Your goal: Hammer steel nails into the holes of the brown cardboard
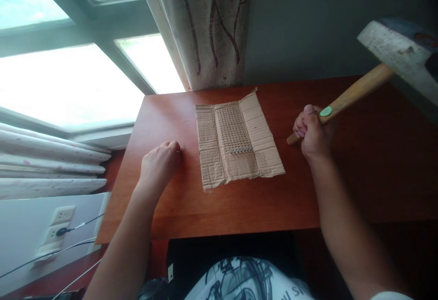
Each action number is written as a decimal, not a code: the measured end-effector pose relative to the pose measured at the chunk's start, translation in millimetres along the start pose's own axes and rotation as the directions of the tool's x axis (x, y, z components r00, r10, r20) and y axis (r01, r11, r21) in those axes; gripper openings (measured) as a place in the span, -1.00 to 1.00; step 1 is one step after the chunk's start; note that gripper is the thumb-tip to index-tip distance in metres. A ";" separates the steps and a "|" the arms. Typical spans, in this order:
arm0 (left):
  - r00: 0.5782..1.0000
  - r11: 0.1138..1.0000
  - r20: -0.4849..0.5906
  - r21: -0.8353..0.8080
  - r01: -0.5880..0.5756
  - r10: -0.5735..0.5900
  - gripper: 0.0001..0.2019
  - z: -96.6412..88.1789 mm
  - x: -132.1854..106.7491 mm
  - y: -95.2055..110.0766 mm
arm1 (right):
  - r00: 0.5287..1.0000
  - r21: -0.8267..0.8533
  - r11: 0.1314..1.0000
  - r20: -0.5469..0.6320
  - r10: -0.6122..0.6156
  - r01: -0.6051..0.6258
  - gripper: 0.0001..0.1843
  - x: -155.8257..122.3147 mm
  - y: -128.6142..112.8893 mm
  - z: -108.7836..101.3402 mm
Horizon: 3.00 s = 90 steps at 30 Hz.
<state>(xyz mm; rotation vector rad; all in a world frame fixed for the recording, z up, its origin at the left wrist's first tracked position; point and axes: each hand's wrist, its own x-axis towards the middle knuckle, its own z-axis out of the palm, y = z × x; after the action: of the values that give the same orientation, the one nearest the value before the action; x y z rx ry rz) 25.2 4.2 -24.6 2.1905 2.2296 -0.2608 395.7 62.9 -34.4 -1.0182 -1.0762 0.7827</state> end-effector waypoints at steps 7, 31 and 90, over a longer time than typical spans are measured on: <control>0.936 0.653 -0.324 -0.741 -0.159 -0.140 -0.85 -9.6 -8.1 4.2 | 1.000 -0.055 0.998 0.007 0.006 -0.005 -0.39 -0.8 -1.0 0.1; 0.904 0.451 -0.426 -0.800 -0.396 0.038 -0.89 -39.3 -23.0 84.3 | 0.998 -0.029 0.999 0.058 0.015 -0.013 -0.43 -3.9 2.5 -0.9; 0.825 0.559 -0.546 -0.643 -0.523 0.144 -0.97 -32.4 -20.9 88.0 | 0.975 -0.434 0.901 0.207 0.084 0.014 -0.44 -11.2 -4.8 -2.4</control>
<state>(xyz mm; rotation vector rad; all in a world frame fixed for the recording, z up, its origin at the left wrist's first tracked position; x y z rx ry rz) 116.8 -11.7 -0.3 2.1530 1.4498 1.1092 394.8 50.5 -33.9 -1.3514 -1.4711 0.7109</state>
